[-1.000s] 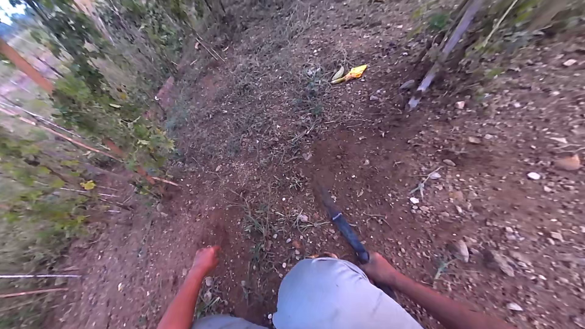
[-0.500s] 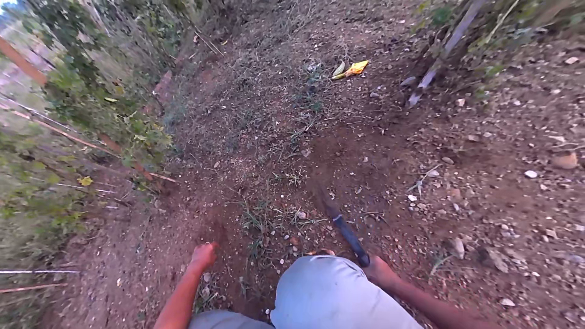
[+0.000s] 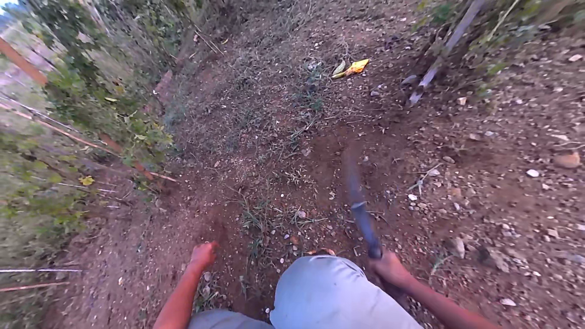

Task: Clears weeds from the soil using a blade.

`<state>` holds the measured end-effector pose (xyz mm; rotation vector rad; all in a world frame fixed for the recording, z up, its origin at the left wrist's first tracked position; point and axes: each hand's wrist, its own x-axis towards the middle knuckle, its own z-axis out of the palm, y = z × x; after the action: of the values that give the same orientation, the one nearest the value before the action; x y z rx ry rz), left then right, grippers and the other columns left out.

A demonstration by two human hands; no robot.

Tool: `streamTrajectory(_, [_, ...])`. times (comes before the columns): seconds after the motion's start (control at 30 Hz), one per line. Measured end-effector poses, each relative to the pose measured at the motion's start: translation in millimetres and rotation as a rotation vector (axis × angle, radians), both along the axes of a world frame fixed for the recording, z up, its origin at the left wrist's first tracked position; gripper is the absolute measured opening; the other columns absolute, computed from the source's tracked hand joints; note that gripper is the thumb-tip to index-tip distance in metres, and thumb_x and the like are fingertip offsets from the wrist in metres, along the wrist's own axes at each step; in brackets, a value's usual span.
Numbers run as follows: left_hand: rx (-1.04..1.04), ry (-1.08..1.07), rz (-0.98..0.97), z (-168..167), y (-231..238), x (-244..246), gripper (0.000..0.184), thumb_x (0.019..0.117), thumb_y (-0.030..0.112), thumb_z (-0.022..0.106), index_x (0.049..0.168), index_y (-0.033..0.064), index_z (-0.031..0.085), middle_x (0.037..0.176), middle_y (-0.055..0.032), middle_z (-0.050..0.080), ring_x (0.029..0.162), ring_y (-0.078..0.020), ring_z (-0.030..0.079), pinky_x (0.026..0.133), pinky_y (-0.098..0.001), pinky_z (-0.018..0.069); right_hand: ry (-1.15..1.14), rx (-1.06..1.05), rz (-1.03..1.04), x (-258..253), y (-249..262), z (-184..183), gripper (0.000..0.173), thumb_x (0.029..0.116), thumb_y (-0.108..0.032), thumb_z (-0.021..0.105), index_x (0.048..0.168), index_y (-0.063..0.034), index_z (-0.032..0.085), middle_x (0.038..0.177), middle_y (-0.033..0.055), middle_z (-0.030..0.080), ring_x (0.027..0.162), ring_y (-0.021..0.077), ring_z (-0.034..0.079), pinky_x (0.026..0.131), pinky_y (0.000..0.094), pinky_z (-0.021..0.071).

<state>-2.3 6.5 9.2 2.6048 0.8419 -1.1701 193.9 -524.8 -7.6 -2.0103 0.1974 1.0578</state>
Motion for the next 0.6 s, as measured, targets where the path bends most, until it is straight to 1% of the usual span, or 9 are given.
streamTrajectory(0.07, [0.004,0.008,-0.001,-3,0,0,0.044,0.0985,0.021,0.059,0.142,0.0177,0.059,0.135,-0.0191,0.064,0.129,-0.0410,0.058,0.112,-0.0621,0.0383,0.120,-0.087,0.292,-8,-25,-6,0.019,0.0949,-0.012,0.070,0.107,-0.0001,0.061,0.066,0.0061,0.062,0.052,0.0172,0.061,0.055,0.0362,0.0554])
streamTrajectory(0.13, [0.001,0.013,-0.002,-4,1,1,0.044,0.0984,0.021,0.059,0.142,0.0183,0.059,0.136,-0.0189,0.064,0.129,-0.0407,0.057,0.112,-0.0619,0.0383,0.203,-0.087,0.303,7,-43,9,0.016,0.0972,-0.008,0.066,0.109,-0.0021,0.057,0.061,0.0055,0.057,0.046,0.0170,0.058,0.047,0.0334,0.0541])
streamTrajectory(0.2, [-0.008,0.004,0.003,-1,-1,1,0.043,0.0980,0.019,0.060,0.141,0.0167,0.060,0.135,-0.0198,0.064,0.129,-0.0410,0.058,0.111,-0.0624,0.0382,0.173,-0.061,0.248,30,-58,25,0.022,0.0982,-0.005,0.064,0.118,-0.0011,0.056,0.063,0.0061,0.057,0.046,0.0171,0.057,0.047,0.0326,0.0537])
streamTrajectory(0.27, [-0.019,-0.011,0.007,3,-2,3,0.044,0.0975,0.018,0.060,0.141,0.0152,0.060,0.132,-0.0215,0.065,0.127,-0.0425,0.059,0.110,-0.0637,0.0389,0.069,0.010,0.095,48,-56,38,0.026,0.0974,-0.002,0.062,0.122,0.0006,0.055,0.065,0.0062,0.057,0.047,0.0166,0.057,0.048,0.0325,0.0541])
streamTrajectory(0.33, [-0.020,-0.019,0.011,6,-3,4,0.044,0.0972,0.018,0.061,0.142,0.0149,0.060,0.131,-0.0220,0.066,0.125,-0.0430,0.060,0.110,-0.0643,0.0390,0.019,0.115,-0.171,55,-31,47,0.022,0.1025,-0.009,0.060,0.122,-0.0020,0.051,0.065,0.0018,0.052,0.047,0.0124,0.054,0.048,0.0292,0.0541])
streamTrajectory(0.4, [-0.019,-0.017,0.014,7,-3,3,0.045,0.0978,0.018,0.061,0.142,0.0148,0.059,0.131,-0.0221,0.066,0.126,-0.0430,0.059,0.111,-0.0640,0.0379,-0.011,0.225,-0.467,56,7,37,0.023,0.1022,-0.013,0.063,0.119,-0.0047,0.049,0.064,-0.0018,0.050,0.046,0.0095,0.053,0.048,0.0279,0.0539])
streamTrajectory(0.47, [-0.012,-0.005,0.008,5,-3,2,0.046,0.0981,0.019,0.059,0.144,0.0164,0.058,0.133,-0.0209,0.065,0.127,-0.0422,0.058,0.111,-0.0644,0.0373,-0.022,0.294,-0.600,50,41,15,0.025,0.1003,-0.008,0.062,0.120,-0.0032,0.048,0.063,-0.0004,0.051,0.045,0.0110,0.054,0.047,0.0303,0.0552])
streamTrajectory(0.53, [-0.006,0.005,0.005,3,-4,3,0.045,0.0982,0.018,0.058,0.143,0.0165,0.058,0.134,-0.0204,0.065,0.128,-0.0421,0.058,0.110,-0.0645,0.0378,-0.031,0.215,-0.376,35,59,-12,0.028,0.0966,-0.001,0.061,0.122,0.0037,0.049,0.063,0.0042,0.055,0.045,0.0133,0.057,0.047,0.0306,0.0557])
streamTrajectory(0.6, [-0.002,0.000,0.001,5,-4,4,0.044,0.0979,0.017,0.059,0.142,0.0144,0.059,0.134,-0.0209,0.064,0.128,-0.0421,0.058,0.110,-0.0639,0.0387,-0.005,-0.027,0.158,22,65,-23,0.036,0.0943,-0.008,0.068,0.125,0.0051,0.056,0.077,0.0124,0.063,0.059,0.0207,0.063,0.062,0.0379,0.0563])
